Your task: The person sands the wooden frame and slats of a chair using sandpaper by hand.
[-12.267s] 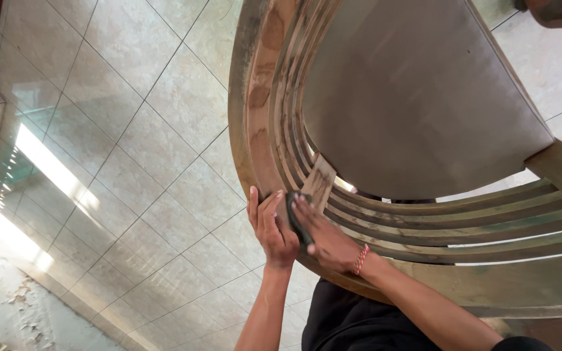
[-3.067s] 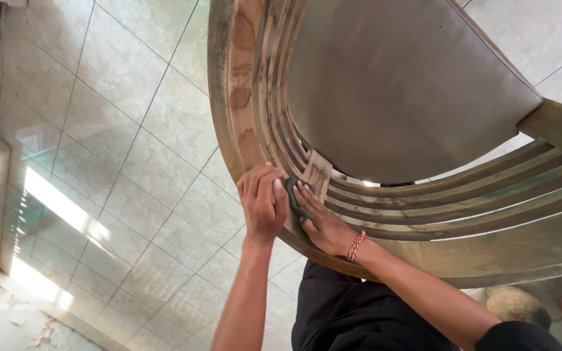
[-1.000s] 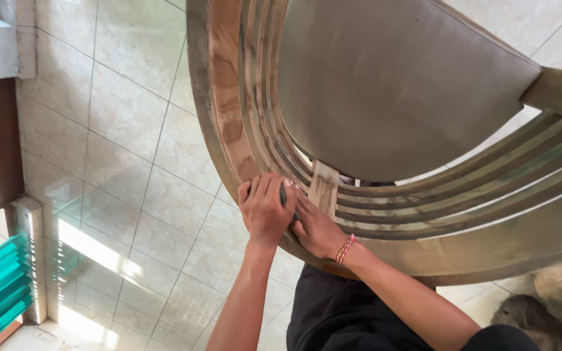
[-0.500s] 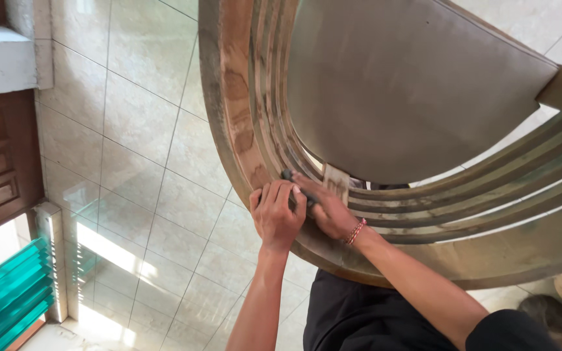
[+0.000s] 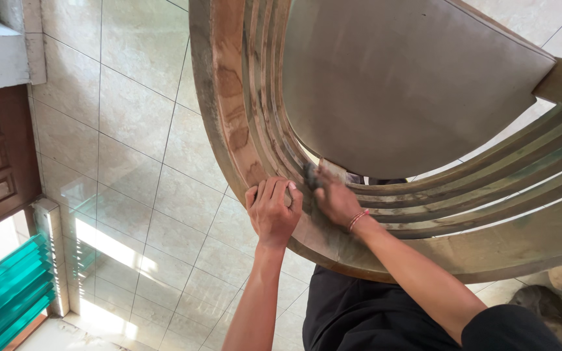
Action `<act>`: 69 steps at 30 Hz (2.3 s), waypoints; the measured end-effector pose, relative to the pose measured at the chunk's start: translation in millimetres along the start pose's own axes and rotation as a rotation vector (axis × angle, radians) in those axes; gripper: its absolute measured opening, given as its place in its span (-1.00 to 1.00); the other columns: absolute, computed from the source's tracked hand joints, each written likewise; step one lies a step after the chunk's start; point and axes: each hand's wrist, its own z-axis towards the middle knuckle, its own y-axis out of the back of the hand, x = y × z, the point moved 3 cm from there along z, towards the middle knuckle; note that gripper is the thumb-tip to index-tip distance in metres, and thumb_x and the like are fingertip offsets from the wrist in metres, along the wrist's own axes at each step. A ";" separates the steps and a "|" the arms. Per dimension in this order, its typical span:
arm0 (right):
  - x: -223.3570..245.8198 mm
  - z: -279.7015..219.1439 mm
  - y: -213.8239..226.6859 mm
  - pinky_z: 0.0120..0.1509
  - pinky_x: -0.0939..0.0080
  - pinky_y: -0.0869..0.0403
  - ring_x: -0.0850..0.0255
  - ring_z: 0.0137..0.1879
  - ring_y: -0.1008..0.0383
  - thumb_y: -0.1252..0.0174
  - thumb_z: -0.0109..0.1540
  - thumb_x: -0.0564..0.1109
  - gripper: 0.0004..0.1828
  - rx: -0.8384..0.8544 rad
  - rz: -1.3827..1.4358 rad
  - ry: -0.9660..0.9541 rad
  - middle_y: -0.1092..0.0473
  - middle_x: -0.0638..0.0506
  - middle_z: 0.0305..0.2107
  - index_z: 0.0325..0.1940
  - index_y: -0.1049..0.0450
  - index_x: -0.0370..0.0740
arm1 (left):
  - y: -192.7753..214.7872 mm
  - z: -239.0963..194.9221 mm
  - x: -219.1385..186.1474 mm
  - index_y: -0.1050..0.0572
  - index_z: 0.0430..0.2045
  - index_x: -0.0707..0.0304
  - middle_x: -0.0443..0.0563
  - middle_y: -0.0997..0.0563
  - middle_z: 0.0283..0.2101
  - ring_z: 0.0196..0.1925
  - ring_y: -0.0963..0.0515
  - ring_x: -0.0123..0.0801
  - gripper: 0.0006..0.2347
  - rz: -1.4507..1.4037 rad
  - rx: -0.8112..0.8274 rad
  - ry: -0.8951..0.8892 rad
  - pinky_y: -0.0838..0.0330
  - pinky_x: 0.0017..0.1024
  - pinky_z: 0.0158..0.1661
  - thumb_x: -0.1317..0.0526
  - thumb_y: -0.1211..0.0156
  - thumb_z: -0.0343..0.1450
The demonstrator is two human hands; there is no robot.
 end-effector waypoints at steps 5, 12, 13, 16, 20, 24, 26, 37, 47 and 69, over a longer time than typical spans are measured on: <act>-2.1 -4.8 16.0 0.60 0.00 -0.12 -0.10 0.55 -0.11 0.00 0.20 -0.18 -0.30 -0.140 -0.053 0.249 -0.07 -0.26 0.47 0.46 -0.20 -0.35 | 1.0 -0.7 0.3 -0.52 -0.45 0.19 -0.13 -0.61 -0.29 -0.24 -0.57 -0.31 -0.97 0.005 0.003 0.001 -0.30 -0.33 -0.10 0.30 -0.21 0.41; -3.4 -19.5 -27.5 0.65 0.02 0.10 -0.10 0.65 0.24 0.04 0.22 -0.22 -0.17 0.128 -0.043 0.398 0.18 -0.34 0.53 0.56 0.11 -0.42 | 0.8 1.9 0.3 -0.52 -0.46 0.18 -0.14 -0.60 -0.30 -0.25 -0.57 -0.32 -0.96 -0.004 -0.004 0.000 -0.31 -0.34 -0.10 0.29 -0.21 0.40; -8.3 -12.0 -30.0 0.65 0.02 0.10 -0.10 0.65 0.24 0.04 0.22 -0.22 -0.17 0.130 -0.047 0.402 0.18 -0.34 0.53 0.56 0.11 -0.42 | 2.1 1.5 -0.7 -0.52 -0.46 0.18 -0.14 -0.60 -0.30 -0.24 -0.58 -0.33 -0.97 -0.015 -0.006 -0.002 -0.31 -0.34 -0.10 0.29 -0.20 0.39; -25.7 3.7 -38.1 0.65 0.00 0.11 -0.15 0.64 0.27 0.01 0.27 -0.18 -0.18 0.044 -0.108 0.289 0.21 -0.40 0.51 0.55 0.15 -0.47 | 0.4 1.8 0.0 -0.52 -0.47 0.17 -0.13 -0.60 -0.31 -0.24 -0.56 -0.31 -0.96 0.045 0.032 -0.001 -0.30 -0.32 -0.09 0.29 -0.21 0.40; -12.8 -1.4 -31.3 0.68 -0.01 0.15 -0.15 0.66 0.27 0.07 0.26 -0.22 -0.19 0.079 0.013 0.394 0.19 -0.37 0.54 0.58 0.12 -0.43 | 0.3 5.9 -1.4 -0.53 -0.46 0.18 -0.13 -0.60 -0.29 -0.24 -0.56 -0.32 -0.95 0.065 0.050 -0.014 -0.29 -0.31 -0.10 0.27 -0.22 0.40; 2.0 -10.9 -30.4 0.68 0.00 0.16 -0.14 0.67 0.28 0.05 0.20 -0.24 -0.14 0.105 -0.015 0.463 0.19 -0.35 0.53 0.57 0.14 -0.44 | -0.6 4.0 -1.5 -0.53 -0.45 0.18 -0.11 -0.60 -0.28 -0.22 -0.56 -0.29 -0.96 0.073 0.044 -0.017 -0.30 -0.30 -0.08 0.26 -0.22 0.40; -1.6 6.7 -28.0 0.67 0.01 0.16 -0.14 0.66 0.29 0.04 0.24 -0.22 -0.16 0.074 -0.036 0.372 0.22 -0.37 0.53 0.56 0.17 -0.45 | -2.5 6.2 -1.4 -0.53 -0.47 0.17 -0.11 -0.59 -0.31 -0.23 -0.56 -0.28 -0.95 0.070 0.043 -0.003 -0.30 -0.29 -0.08 0.26 -0.22 0.40; -18.6 45.1 -34.0 0.68 0.05 0.07 -0.12 0.65 0.19 0.05 0.26 -0.19 -0.17 0.033 -0.016 0.283 0.16 -0.37 0.51 0.57 0.17 -0.46 | -1.7 4.5 0.3 -0.54 -0.47 0.17 -0.14 -0.61 -0.30 -0.24 -0.56 -0.34 -0.95 0.087 0.032 -0.009 -0.29 -0.33 -0.10 0.26 -0.21 0.40; -25.8 51.5 -34.4 0.66 -0.06 0.11 -0.14 0.65 0.20 0.07 0.27 -0.12 -0.17 0.024 -0.096 0.281 0.15 -0.35 0.52 0.58 0.14 -0.40 | -3.0 5.9 0.6 -0.54 -0.45 0.16 -0.14 -0.60 -0.28 -0.22 -0.56 -0.33 -0.95 0.119 0.048 0.005 -0.29 -0.33 -0.08 0.24 -0.21 0.40; -33.4 75.6 -43.5 0.65 0.06 0.18 -0.07 0.66 0.23 0.19 0.30 -0.12 -0.25 0.053 0.212 0.296 0.17 -0.28 0.56 0.59 0.06 -0.35 | 0.7 6.1 1.6 -0.53 -0.48 0.17 -0.14 -0.59 -0.31 -0.25 -0.56 -0.35 -0.95 0.057 0.035 0.011 -0.29 -0.34 -0.12 0.27 -0.22 0.40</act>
